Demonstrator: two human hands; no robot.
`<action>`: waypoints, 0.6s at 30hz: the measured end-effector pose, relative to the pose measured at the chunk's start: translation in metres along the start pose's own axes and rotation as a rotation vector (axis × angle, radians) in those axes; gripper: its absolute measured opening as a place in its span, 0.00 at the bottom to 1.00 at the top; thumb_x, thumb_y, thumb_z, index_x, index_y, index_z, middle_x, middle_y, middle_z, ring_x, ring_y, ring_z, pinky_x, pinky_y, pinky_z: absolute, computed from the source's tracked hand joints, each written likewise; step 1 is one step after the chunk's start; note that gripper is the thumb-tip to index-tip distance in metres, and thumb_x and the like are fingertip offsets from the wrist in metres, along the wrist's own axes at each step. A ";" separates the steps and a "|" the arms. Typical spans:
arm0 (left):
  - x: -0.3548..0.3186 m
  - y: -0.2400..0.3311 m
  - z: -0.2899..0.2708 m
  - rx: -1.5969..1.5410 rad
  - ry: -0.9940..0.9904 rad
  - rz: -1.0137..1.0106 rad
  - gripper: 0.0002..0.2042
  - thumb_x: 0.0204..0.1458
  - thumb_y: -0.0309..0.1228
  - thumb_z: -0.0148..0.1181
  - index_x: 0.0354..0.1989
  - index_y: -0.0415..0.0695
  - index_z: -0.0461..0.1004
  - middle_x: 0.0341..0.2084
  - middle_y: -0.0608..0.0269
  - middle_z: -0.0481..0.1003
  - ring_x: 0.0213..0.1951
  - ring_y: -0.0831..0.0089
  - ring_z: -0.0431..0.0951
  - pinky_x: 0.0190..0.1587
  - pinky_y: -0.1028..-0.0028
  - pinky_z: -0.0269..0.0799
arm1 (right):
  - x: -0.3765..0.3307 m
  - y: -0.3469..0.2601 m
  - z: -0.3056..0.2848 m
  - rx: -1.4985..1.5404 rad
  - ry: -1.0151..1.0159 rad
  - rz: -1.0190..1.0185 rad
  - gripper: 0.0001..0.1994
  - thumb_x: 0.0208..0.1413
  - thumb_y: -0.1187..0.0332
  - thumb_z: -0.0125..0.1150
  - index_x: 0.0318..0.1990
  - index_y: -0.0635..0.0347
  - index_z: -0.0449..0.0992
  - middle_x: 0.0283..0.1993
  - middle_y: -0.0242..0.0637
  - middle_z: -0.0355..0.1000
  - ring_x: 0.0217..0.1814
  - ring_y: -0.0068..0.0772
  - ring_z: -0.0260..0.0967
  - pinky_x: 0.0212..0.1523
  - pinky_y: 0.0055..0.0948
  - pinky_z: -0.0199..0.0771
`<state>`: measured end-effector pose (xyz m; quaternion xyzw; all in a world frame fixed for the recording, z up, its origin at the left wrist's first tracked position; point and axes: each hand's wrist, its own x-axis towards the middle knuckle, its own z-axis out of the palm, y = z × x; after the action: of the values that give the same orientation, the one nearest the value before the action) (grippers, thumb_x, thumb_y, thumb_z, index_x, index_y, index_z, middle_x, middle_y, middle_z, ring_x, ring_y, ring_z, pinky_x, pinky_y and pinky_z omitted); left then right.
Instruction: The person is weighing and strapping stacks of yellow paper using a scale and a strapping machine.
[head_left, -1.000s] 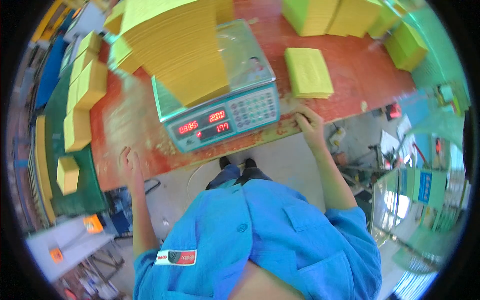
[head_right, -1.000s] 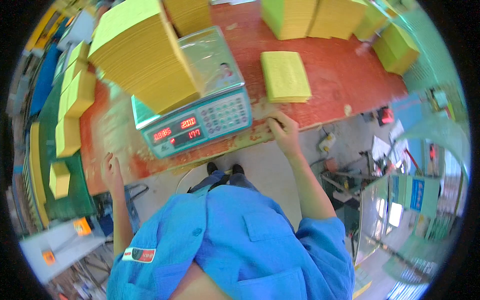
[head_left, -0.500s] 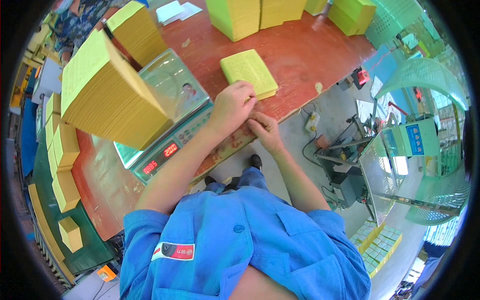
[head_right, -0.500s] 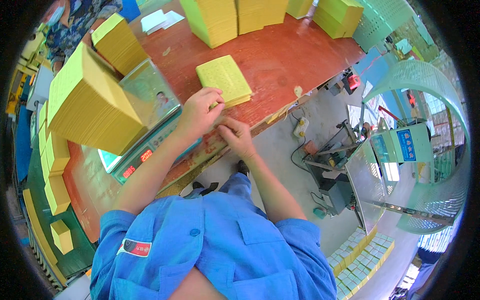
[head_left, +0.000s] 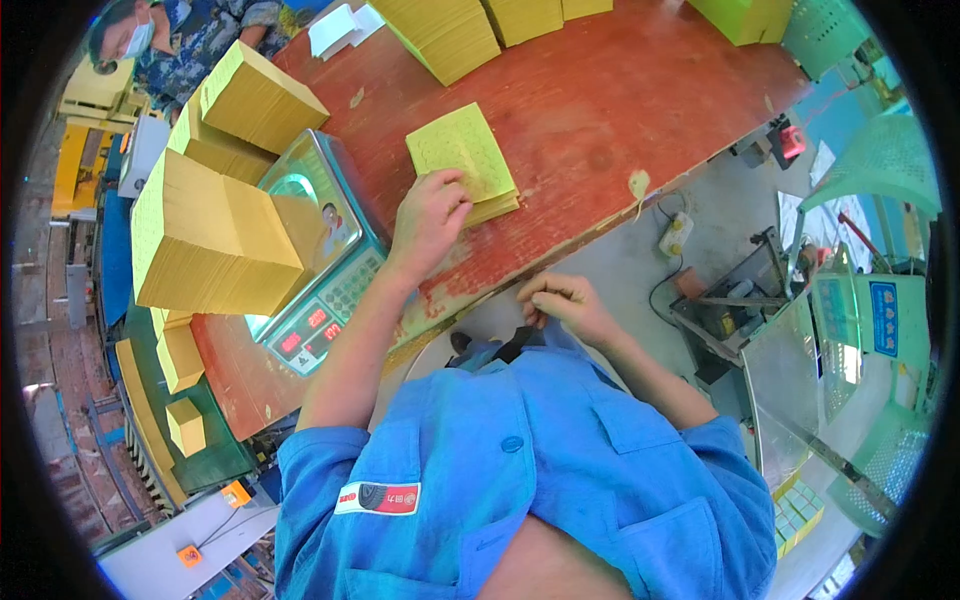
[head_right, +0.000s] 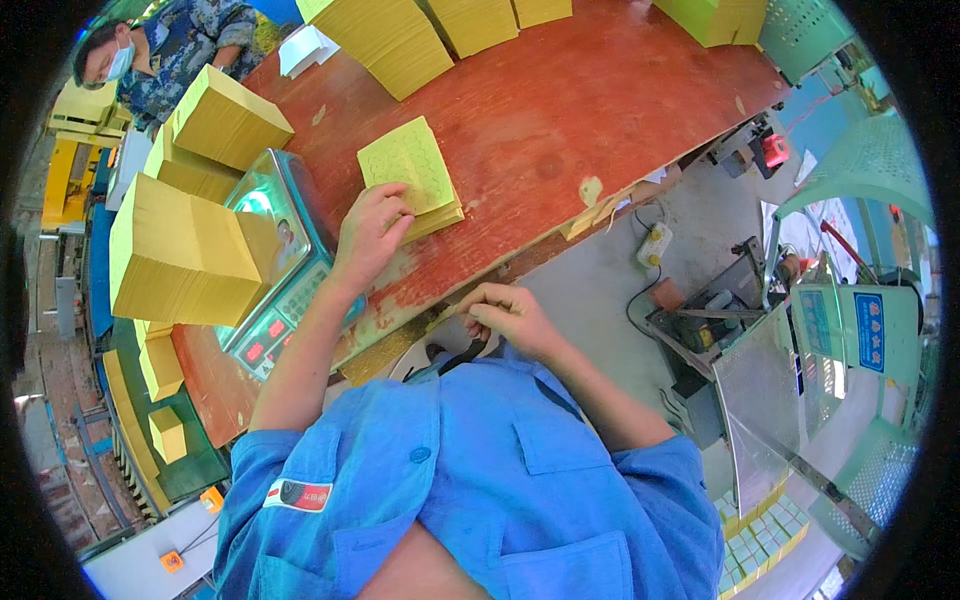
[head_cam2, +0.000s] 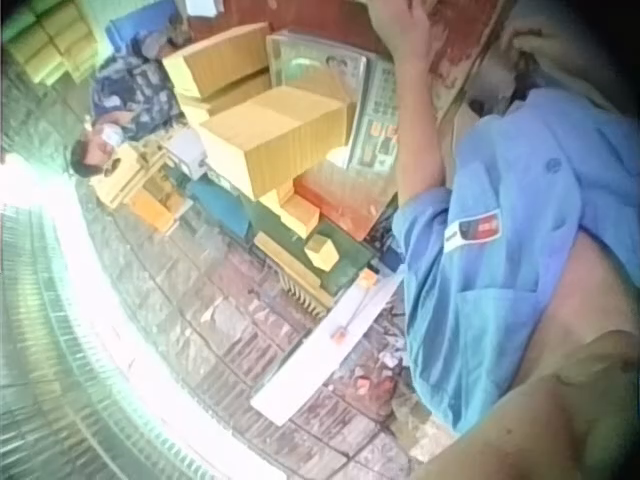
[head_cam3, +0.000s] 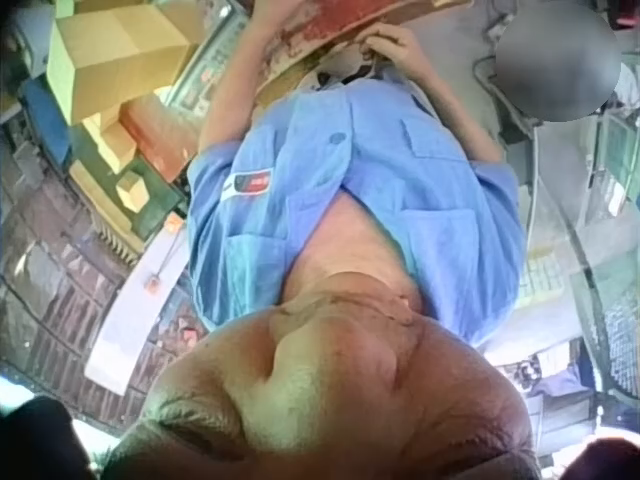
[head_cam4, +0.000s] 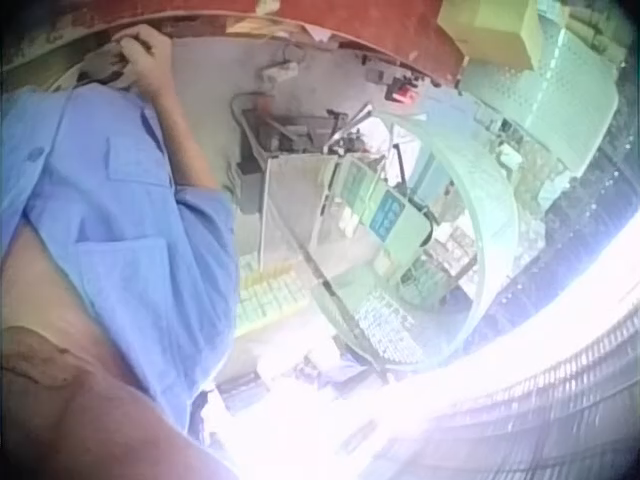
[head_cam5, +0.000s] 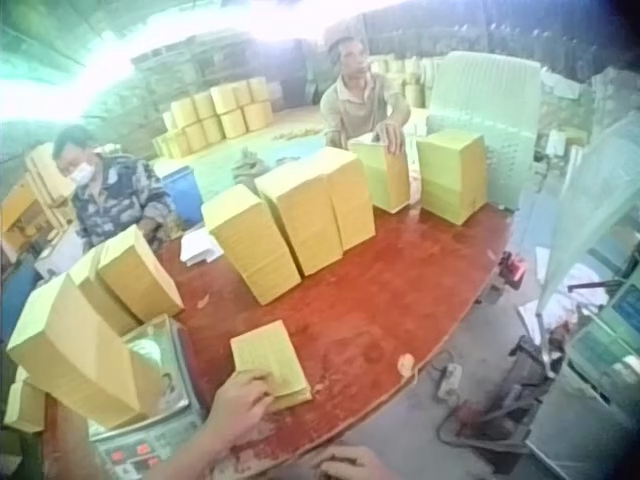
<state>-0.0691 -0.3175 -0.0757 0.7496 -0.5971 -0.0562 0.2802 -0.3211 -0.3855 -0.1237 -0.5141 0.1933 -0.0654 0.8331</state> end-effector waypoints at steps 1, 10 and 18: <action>-0.001 0.002 0.000 0.009 0.001 -0.009 0.05 0.47 0.25 0.62 0.31 0.39 0.75 0.47 0.56 0.74 0.50 0.57 0.73 0.51 0.64 0.69 | 0.001 -0.006 -0.005 -0.013 -0.017 -0.010 0.10 0.60 0.70 0.51 0.41 0.66 0.76 0.32 0.35 0.74 0.33 0.23 0.72 0.34 0.24 0.73; -0.035 0.053 -0.016 0.141 0.216 0.141 0.03 0.43 0.21 0.61 0.27 0.37 0.74 0.47 0.53 0.74 0.53 0.53 0.72 0.53 0.59 0.69 | 0.015 -0.042 -0.013 0.144 0.127 0.056 0.13 0.63 0.64 0.50 0.46 0.65 0.73 0.32 0.37 0.74 0.33 0.26 0.73 0.32 0.24 0.73; -0.084 0.057 0.006 0.129 0.194 0.041 0.04 0.42 0.20 0.62 0.27 0.38 0.75 0.53 0.53 0.71 0.59 0.53 0.68 0.57 0.59 0.65 | 0.047 -0.034 0.010 -0.202 0.237 0.055 0.18 0.63 0.60 0.53 0.52 0.64 0.70 0.29 0.35 0.73 0.23 0.23 0.70 0.23 0.21 0.69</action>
<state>-0.1442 -0.2489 -0.0738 0.7558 -0.5846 0.0610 0.2887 -0.2712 -0.4075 -0.1019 -0.5784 0.3097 -0.0831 0.7501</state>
